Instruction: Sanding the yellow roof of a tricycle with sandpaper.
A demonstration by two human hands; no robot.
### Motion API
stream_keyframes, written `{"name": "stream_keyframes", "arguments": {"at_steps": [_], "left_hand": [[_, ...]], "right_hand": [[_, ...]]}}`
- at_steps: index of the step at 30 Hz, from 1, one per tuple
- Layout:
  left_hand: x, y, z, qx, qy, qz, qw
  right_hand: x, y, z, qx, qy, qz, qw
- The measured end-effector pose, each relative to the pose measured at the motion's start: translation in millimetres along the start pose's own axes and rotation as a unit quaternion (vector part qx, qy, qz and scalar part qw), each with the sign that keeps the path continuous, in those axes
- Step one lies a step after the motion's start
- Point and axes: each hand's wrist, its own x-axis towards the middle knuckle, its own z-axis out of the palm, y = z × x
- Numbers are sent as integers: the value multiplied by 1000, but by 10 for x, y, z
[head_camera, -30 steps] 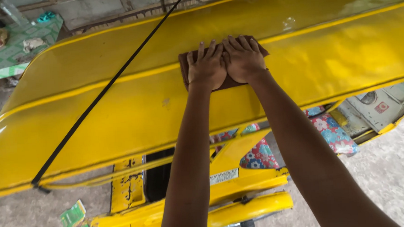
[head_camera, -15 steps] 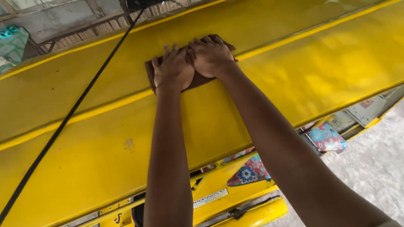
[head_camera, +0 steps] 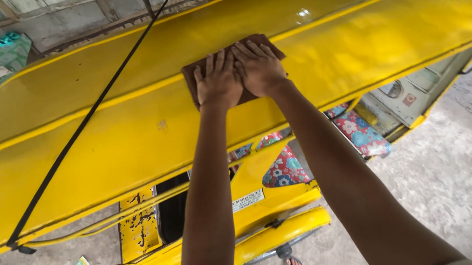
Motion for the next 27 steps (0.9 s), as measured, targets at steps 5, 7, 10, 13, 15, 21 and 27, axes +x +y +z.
{"name": "stream_keyframes", "arguments": {"at_steps": [5, 7, 10, 13, 15, 21, 27], "left_hand": [[-214, 254, 218, 21, 45, 44, 998], [-214, 395, 293, 19, 62, 61, 996], [-167, 609, 368, 16, 71, 83, 994], [-11, 798, 393, 24, 62, 84, 994], [138, 911, 445, 24, 46, 79, 996], [923, 1343, 570, 6, -27, 72, 997], [1728, 1937, 712, 13, -79, 54, 995]], "right_hand": [[-456, 2, -259, 0, 20, 38, 999], [-580, 89, -336, 1, 32, 48, 998], [-694, 289, -399, -1, 27, 64, 998], [-662, 552, -434, -9, 29, 59, 998], [-601, 717, -458, 0, 7, 67, 998], [-314, 1558, -382, -14, 18, 64, 998], [110, 2523, -499, 36, -35, 98, 994]]}}
